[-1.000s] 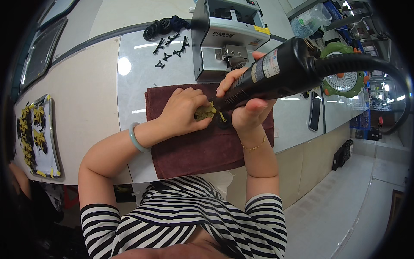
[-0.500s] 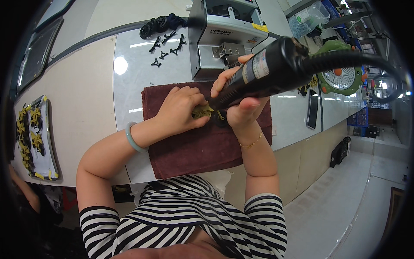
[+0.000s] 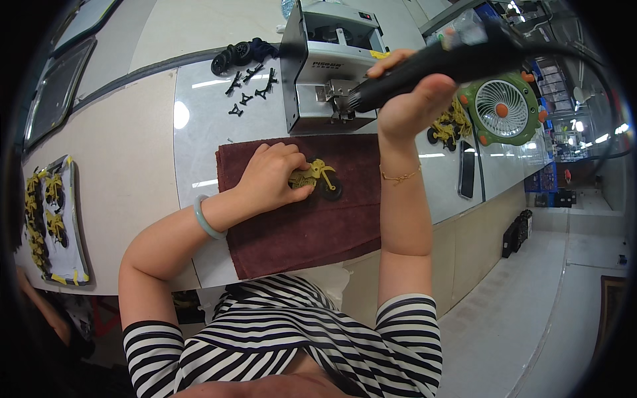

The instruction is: The person assembles toy motorcycles by fastening screws with an electric screwdriver and places the finished motorcycles onto a tray.

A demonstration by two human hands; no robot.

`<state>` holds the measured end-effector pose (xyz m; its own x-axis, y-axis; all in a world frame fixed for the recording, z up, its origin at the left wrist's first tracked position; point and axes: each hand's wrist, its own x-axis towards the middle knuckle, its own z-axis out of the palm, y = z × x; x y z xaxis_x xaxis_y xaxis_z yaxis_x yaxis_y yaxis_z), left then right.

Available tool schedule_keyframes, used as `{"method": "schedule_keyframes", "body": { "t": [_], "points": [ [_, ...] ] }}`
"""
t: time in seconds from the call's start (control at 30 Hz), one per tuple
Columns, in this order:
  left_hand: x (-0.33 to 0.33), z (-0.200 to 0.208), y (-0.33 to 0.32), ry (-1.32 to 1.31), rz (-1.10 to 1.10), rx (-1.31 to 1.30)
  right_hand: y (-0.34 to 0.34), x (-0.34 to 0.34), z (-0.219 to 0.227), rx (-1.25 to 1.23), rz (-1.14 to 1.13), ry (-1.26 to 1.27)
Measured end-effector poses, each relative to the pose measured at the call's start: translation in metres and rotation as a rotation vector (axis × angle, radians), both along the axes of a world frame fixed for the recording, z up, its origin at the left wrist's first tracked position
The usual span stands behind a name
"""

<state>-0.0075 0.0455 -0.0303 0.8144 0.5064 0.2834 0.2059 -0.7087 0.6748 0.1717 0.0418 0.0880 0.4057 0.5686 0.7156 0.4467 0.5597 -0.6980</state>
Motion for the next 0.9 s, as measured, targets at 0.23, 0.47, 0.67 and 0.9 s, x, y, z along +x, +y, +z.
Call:
{"method": "schedule_keyframes", "body": {
  "t": [0.23, 0.47, 0.67, 0.9],
  "points": [
    [0.000, -0.004, 0.002, -0.025, 0.004, 0.012, -0.029, -0.013, -0.010, -0.153, 0.149, 0.154],
    [0.001, -0.001, 0.002, -0.002, -0.005, -0.003, -0.093, -0.036, -0.029, -0.169, 0.116, 0.216],
    [0.002, -0.004, 0.001, -0.006, 0.000, 0.016, -0.094, -0.037, -0.045, -0.153, 0.090, 0.186],
    [0.002, 0.000, -0.001, 0.018, -0.006, 0.021, -0.100, -0.032, -0.056, -0.152, 0.189, 0.200]
  ]
}}
